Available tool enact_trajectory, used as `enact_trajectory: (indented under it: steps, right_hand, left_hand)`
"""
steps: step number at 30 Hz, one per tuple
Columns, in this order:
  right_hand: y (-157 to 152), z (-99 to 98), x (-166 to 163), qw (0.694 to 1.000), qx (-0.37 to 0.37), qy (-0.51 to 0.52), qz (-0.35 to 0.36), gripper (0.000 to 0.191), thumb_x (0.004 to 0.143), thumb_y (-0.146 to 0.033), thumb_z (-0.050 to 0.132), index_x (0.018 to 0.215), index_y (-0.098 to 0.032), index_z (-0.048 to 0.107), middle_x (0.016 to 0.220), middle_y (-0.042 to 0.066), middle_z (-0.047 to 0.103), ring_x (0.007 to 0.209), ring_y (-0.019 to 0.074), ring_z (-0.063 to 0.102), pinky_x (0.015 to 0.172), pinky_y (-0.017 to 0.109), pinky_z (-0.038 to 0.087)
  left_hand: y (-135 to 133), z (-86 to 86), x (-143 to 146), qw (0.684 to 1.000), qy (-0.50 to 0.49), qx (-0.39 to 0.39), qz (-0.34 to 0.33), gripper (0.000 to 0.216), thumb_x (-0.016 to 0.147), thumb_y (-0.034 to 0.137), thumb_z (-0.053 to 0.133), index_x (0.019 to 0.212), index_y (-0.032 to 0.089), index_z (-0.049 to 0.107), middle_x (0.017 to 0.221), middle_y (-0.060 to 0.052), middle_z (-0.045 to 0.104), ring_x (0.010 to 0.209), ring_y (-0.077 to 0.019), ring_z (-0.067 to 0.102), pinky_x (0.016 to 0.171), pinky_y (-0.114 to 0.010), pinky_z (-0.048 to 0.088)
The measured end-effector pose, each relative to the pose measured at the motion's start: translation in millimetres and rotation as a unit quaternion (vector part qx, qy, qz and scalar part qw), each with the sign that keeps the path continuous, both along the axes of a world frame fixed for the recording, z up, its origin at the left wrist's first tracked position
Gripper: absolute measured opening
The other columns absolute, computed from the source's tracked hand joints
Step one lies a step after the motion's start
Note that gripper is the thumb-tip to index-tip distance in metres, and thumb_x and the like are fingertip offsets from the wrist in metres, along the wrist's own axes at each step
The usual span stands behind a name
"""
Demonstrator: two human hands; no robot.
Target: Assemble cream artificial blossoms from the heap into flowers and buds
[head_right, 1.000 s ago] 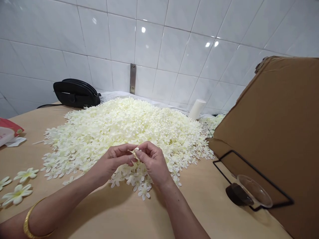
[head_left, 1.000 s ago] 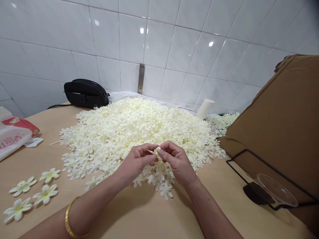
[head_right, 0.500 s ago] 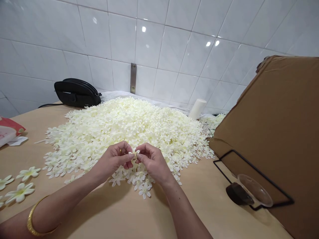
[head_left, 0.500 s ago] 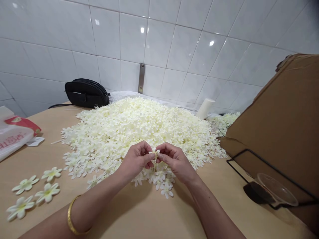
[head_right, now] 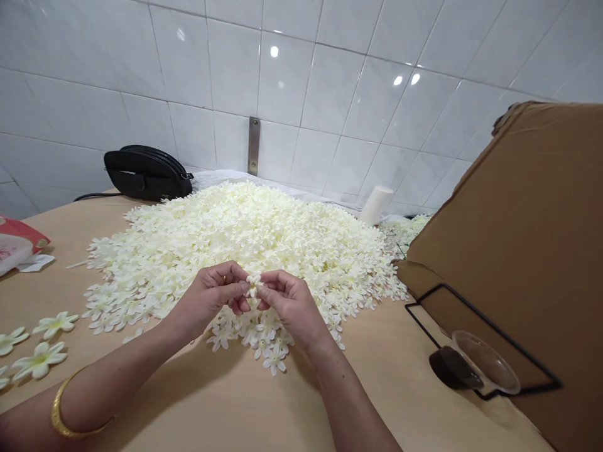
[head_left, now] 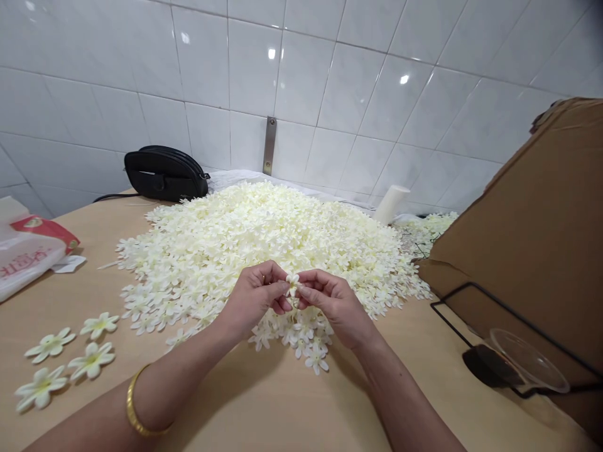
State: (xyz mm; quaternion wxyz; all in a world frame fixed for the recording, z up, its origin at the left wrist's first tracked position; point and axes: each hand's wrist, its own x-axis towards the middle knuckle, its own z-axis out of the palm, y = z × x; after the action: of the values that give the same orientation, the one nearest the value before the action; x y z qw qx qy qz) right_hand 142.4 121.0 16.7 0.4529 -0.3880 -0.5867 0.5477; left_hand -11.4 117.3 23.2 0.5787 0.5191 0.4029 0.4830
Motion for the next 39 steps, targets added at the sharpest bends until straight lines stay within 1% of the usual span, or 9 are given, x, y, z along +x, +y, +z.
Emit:
enact_trajectory:
  steps: [5, 10, 13, 18, 21, 25, 27, 32, 39]
  right_hand:
    - [1, -0.2, 0, 1.0, 0.016, -0.015, 0.019, 0.011, 0.073, -0.027, 0.06, 0.074, -0.016, 0.058, 0.062, -0.002, 0.055, 0.058, 0.0094, 0.051, 0.06, 0.024, 0.042]
    - [-5, -0.9, -6, 0.981, 0.138, -0.107, -0.081, 0.008, 0.078, -0.022, 0.052, 0.08, -0.017, 0.058, 0.068, 0.0, 0.056, 0.06, 0.0111, 0.05, 0.057, 0.024, 0.042]
    - [-10, -5.1, -12, 0.937, 0.268, -0.185, -0.128, 0.012, 0.079, -0.015, 0.046, 0.083, -0.017, 0.058, 0.071, 0.001, 0.056, 0.064, 0.0122, 0.051, 0.059, 0.024, 0.041]
    - [-13, -13.3, -16, 0.819, 0.455, -0.306, -0.168, 0.023, 0.078, -0.006, 0.04, 0.086, -0.017, 0.058, 0.067, 0.002, 0.049, 0.059, 0.0118, 0.046, 0.054, 0.024, 0.038]
    - [-12, -13.6, -14, 0.763, 0.519, -0.319, -0.217, 0.027, 0.077, -0.003, 0.041, 0.093, -0.016, 0.057, 0.072, 0.006, 0.053, 0.067, 0.0147, 0.049, 0.059, 0.027, 0.041]
    - [-14, -10.7, -14, 0.716, 0.565, -0.349, -0.214, 0.03, 0.077, -0.004, 0.042, 0.098, -0.017, 0.058, 0.078, 0.009, 0.056, 0.074, 0.0179, 0.05, 0.064, 0.032, 0.043]
    - [-14, -9.8, -15, 0.731, 0.557, -0.346, -0.189, 0.03, 0.076, -0.006, 0.043, 0.099, -0.018, 0.059, 0.08, 0.009, 0.056, 0.077, 0.0184, 0.051, 0.067, 0.033, 0.043]
    - [-11, -10.5, -13, 0.824, 0.468, -0.271, -0.167, 0.025, 0.077, -0.011, 0.048, 0.1, -0.018, 0.056, 0.089, 0.008, 0.057, 0.085, 0.0189, 0.054, 0.073, 0.033, 0.045]
    - [-9, -11.5, -12, 0.823, 0.459, -0.302, -0.147, 0.018, 0.081, -0.011, 0.045, 0.092, -0.018, 0.057, 0.081, 0.007, 0.058, 0.077, 0.0174, 0.054, 0.068, 0.03, 0.045]
  left_hand:
    - [-1, -0.1, 1, 0.999, 0.036, 0.033, -0.009, 0.009, 0.071, 0.022, 0.059, 0.067, 0.015, 0.054, 0.05, 0.003, 0.054, 0.046, -0.0106, 0.055, 0.048, -0.022, 0.043]
    - [-2, -0.7, 1, 0.998, 0.047, 0.026, -0.014, 0.01, 0.072, 0.025, 0.056, 0.074, 0.015, 0.055, 0.059, 0.001, 0.058, 0.053, -0.0133, 0.059, 0.053, -0.025, 0.046]
    - [-3, -2.0, 3, 0.998, 0.054, 0.03, 0.018, 0.006, 0.072, 0.021, 0.054, 0.07, 0.015, 0.053, 0.056, 0.002, 0.057, 0.053, -0.013, 0.059, 0.053, -0.025, 0.046]
    - [-3, -4.3, 6, 0.997, 0.027, 0.042, 0.066, 0.005, 0.072, 0.019, 0.054, 0.07, 0.016, 0.05, 0.051, 0.005, 0.053, 0.05, -0.0105, 0.056, 0.051, -0.023, 0.044]
    - [-2, -4.4, 6, 0.998, -0.038, -0.012, 0.04, 0.017, 0.071, 0.028, 0.06, 0.078, 0.016, 0.05, 0.056, 0.003, 0.058, 0.051, -0.0113, 0.057, 0.052, -0.023, 0.045]
    - [1, -5.0, 4, 0.985, -0.143, -0.083, -0.042, 0.025, 0.072, 0.037, 0.061, 0.066, 0.014, 0.053, 0.058, 0.001, 0.057, 0.05, -0.008, 0.054, 0.051, -0.021, 0.044]
    - [3, -6.1, 3, 0.982, -0.168, -0.078, -0.046, 0.022, 0.068, 0.032, 0.065, 0.064, 0.013, 0.056, 0.058, 0.002, 0.056, 0.05, -0.0067, 0.051, 0.052, -0.02, 0.043]
    - [6, -8.8, -1, 0.986, -0.153, -0.058, 0.012, 0.016, 0.064, 0.025, 0.07, 0.063, 0.013, 0.06, 0.057, 0.003, 0.054, 0.053, -0.0068, 0.05, 0.056, -0.021, 0.043]
    - [5, -11.0, -2, 0.99, -0.131, -0.057, -0.008, 0.02, 0.067, 0.029, 0.068, 0.061, 0.012, 0.059, 0.059, 0.0, 0.056, 0.056, -0.008, 0.052, 0.058, -0.022, 0.043]
